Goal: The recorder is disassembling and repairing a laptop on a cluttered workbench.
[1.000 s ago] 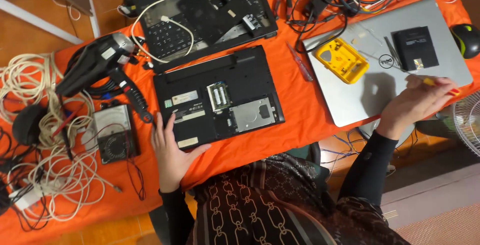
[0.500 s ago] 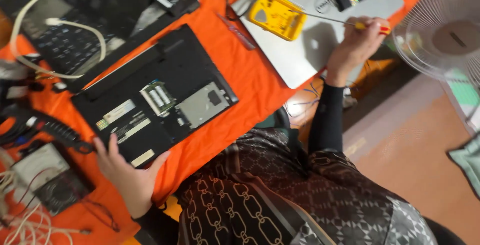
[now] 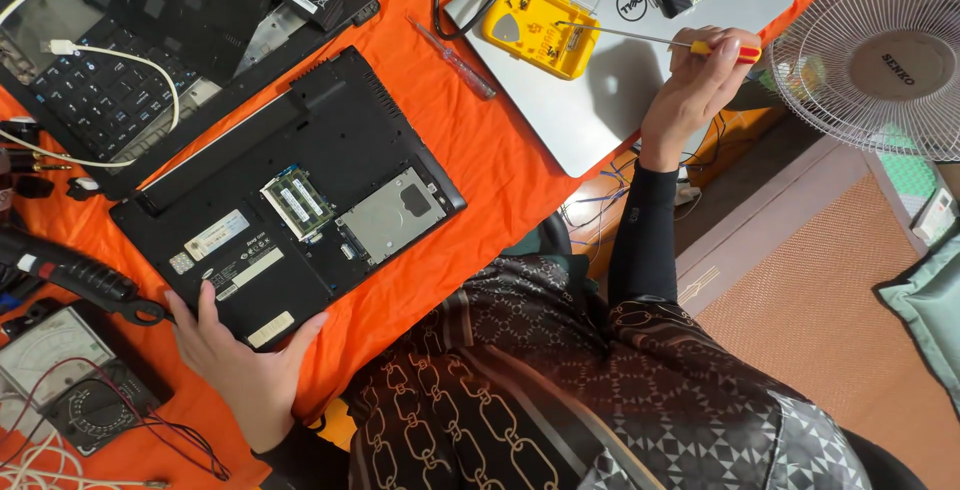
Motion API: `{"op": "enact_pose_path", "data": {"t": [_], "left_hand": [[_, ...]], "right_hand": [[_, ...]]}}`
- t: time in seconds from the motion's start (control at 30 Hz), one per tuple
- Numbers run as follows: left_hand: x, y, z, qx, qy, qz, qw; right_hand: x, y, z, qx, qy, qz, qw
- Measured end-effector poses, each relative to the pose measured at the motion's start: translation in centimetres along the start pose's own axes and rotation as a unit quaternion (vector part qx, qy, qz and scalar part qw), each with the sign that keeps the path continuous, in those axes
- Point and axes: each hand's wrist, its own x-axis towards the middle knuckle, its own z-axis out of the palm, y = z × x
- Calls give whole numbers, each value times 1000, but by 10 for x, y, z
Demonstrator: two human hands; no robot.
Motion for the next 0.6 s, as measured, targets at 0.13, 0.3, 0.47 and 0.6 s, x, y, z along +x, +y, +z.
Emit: {"op": "enact_pose_path", "data": {"t": [0.13, 0.3, 0.47, 0.6], "left_hand": [[-1, 1, -1, 0, -4, -3, 1000], [0, 4, -2, 1, -5, -5, 1000], [-2, 0, 0, -5, -4, -2, 1000], [-4, 1, 0, 10, -6, -10, 1000]], "right_hand": [[-1, 1, -4, -1, 2, 3, 1000], [0, 3, -6, -8, 3, 2, 1000], [-2, -4, -3, 8, 7, 12, 1000], [3, -7, -1, 48, 5, 22, 999]]}}
